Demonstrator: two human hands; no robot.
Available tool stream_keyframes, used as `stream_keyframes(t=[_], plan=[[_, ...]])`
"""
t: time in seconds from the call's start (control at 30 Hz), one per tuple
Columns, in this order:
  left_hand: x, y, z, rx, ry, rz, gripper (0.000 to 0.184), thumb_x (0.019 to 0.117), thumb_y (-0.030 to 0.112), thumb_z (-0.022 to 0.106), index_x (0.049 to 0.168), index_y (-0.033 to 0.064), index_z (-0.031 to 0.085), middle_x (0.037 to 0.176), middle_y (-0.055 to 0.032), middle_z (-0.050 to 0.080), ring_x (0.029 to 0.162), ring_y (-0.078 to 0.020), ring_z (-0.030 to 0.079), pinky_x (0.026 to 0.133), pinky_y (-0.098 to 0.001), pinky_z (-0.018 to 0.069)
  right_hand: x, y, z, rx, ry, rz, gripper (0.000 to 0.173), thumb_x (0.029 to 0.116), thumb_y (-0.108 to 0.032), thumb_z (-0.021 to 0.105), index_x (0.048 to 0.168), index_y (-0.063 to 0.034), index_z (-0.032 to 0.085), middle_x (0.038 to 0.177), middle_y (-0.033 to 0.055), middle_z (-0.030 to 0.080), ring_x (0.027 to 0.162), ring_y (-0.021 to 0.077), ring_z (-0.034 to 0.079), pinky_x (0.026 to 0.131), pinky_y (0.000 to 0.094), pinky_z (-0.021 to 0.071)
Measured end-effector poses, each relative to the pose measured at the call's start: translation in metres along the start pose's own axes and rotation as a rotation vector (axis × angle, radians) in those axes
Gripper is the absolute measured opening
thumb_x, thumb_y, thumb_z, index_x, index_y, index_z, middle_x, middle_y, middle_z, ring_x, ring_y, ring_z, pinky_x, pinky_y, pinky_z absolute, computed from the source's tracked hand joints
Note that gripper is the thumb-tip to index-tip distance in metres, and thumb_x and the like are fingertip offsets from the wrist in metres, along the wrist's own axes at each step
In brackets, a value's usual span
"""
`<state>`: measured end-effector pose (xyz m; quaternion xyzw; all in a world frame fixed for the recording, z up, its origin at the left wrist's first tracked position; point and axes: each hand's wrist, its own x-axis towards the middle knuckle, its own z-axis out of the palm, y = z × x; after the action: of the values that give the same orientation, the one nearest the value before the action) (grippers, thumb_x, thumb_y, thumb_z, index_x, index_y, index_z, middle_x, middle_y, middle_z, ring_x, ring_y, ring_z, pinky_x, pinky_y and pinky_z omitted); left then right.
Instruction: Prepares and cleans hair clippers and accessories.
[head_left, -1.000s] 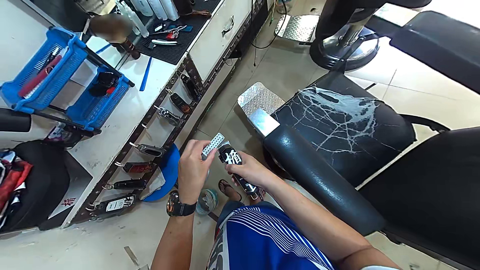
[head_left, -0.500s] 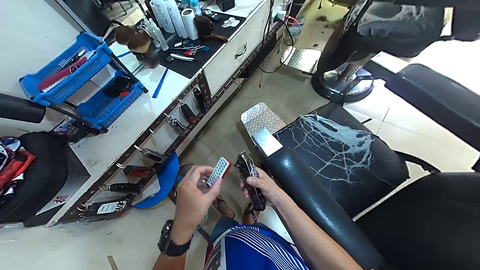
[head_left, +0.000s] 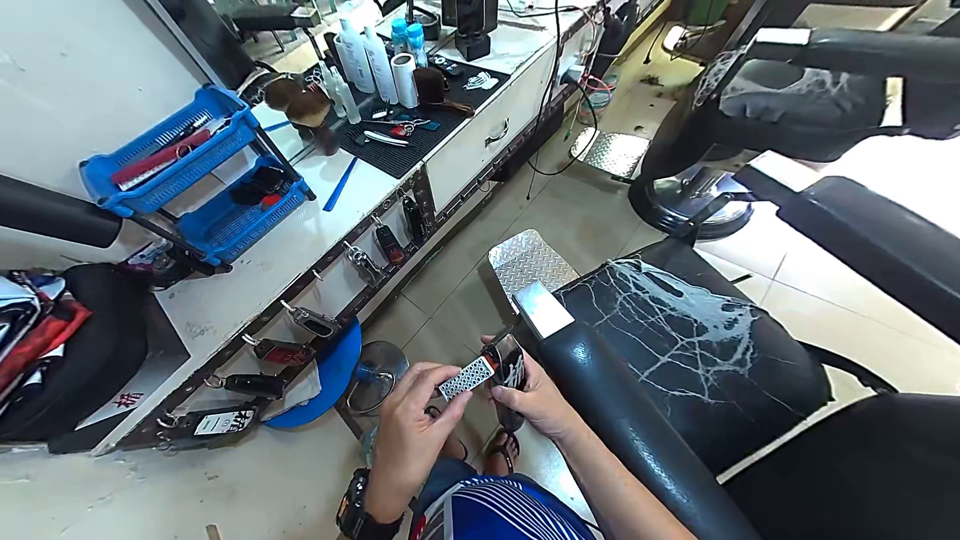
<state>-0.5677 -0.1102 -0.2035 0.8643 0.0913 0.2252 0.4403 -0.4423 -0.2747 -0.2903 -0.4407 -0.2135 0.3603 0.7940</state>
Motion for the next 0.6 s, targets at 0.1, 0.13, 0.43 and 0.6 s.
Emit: stream_keyframes(t=[0.1, 0.13, 0.43, 0.6], plan=[[0.005, -0.003, 0.004, 0.015, 0.027, 0.002, 0.027, 0.0901, 0.017, 0.079, 0.114, 0.0056, 0.074, 0.114, -0.0051, 0.07, 0.1, -0.0112, 0.07, 0.083, -0.0254, 0.0637, 0.0, -0.002, 0.009, -0.101, 0.022, -0.03, 0.076, 0.0831, -0.007, 0.077, 0.148, 0.0024, 0.038, 0.12, 0.0081, 0.066, 0.099, 0.0128, 0.068, 0.088, 0.0286, 0.0594], [0.008, -0.004, 0.006, 0.001, 0.038, 0.009, 0.027, 0.09, 0.016, 0.079, 0.113, 0.0043, 0.074, 0.113, -0.0061, 0.07, 0.1, -0.0122, 0.071, 0.083, -0.0262, 0.064, 0.0, -0.003, 0.012, -0.131, 0.038, -0.032, 0.072, 0.0831, -0.006, 0.076, 0.146, 0.0018, 0.04, 0.12, 0.0074, 0.066, 0.102, 0.0122, 0.068, 0.09, 0.0277, 0.0589], [0.001, -0.021, 0.009, -0.059, 0.049, -0.047, 0.028, 0.0902, 0.014, 0.078, 0.115, 0.0021, 0.073, 0.114, -0.0082, 0.069, 0.098, -0.0166, 0.072, 0.084, -0.0309, 0.065, 0.005, -0.011, 0.016, -0.491, 0.165, 0.069, 0.069, 0.0851, -0.023, 0.077, 0.145, -0.0057, 0.047, 0.12, 0.0058, 0.069, 0.104, 0.0083, 0.068, 0.09, 0.0269, 0.0586], [0.018, -0.004, 0.001, -0.147, 0.153, 0.102, 0.029, 0.0914, 0.011, 0.077, 0.118, 0.0009, 0.07, 0.116, -0.0097, 0.068, 0.102, -0.0193, 0.07, 0.088, -0.0343, 0.0633, 0.004, -0.013, 0.021, -0.746, 0.169, 0.075, 0.068, 0.088, -0.034, 0.077, 0.145, -0.0072, 0.05, 0.121, 0.0077, 0.069, 0.107, 0.0104, 0.067, 0.095, 0.0298, 0.0561]])
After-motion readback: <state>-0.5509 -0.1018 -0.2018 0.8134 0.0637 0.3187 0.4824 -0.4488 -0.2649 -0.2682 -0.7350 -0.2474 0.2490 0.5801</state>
